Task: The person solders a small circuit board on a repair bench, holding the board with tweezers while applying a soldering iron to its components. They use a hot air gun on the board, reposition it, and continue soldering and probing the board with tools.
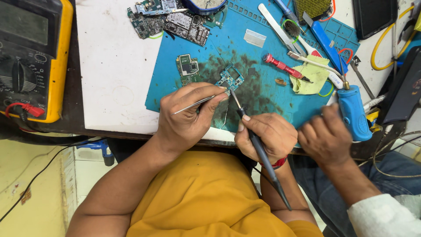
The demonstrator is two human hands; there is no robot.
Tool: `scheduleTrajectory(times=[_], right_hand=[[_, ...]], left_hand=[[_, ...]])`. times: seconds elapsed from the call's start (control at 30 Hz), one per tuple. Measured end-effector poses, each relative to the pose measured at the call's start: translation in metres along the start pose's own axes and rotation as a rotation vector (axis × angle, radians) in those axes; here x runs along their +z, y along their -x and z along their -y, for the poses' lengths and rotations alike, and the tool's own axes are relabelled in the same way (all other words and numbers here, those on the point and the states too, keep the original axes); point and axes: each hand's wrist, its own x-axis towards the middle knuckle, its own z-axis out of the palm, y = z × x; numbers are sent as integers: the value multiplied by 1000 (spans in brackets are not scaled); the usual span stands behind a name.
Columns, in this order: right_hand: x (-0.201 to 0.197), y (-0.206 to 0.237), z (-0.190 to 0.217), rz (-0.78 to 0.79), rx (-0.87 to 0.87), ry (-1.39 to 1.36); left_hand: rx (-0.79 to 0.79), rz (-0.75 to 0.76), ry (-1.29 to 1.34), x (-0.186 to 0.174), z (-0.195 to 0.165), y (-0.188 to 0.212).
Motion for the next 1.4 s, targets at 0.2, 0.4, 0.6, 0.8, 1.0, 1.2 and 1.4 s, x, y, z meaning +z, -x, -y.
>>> scheduleTrajectory(times=[0.2, 0.4, 0.6, 0.8, 1.0, 1.2, 1.4], right_hand=[[1, -1, 0, -10, 8, -14], [-1, -1, 1, 8, 21, 5], [-2, 0, 2, 18, 35, 14], [0, 1, 1, 5, 22, 5], [0, 1, 1, 4, 18, 15], [-1, 0, 1, 16, 28, 23], [-1, 0, 2, 22, 29, 34]], left_hand=[[2, 2, 0, 0, 0, 0], [-9, 4, 2, 1, 0, 0], [0, 7, -1, 0, 0, 0], [-4, 9, 6, 0, 0, -1], [1, 6, 7, 0, 0, -1], [1, 6, 6, 0, 1, 0], [-6, 5, 11, 1, 1, 0]])
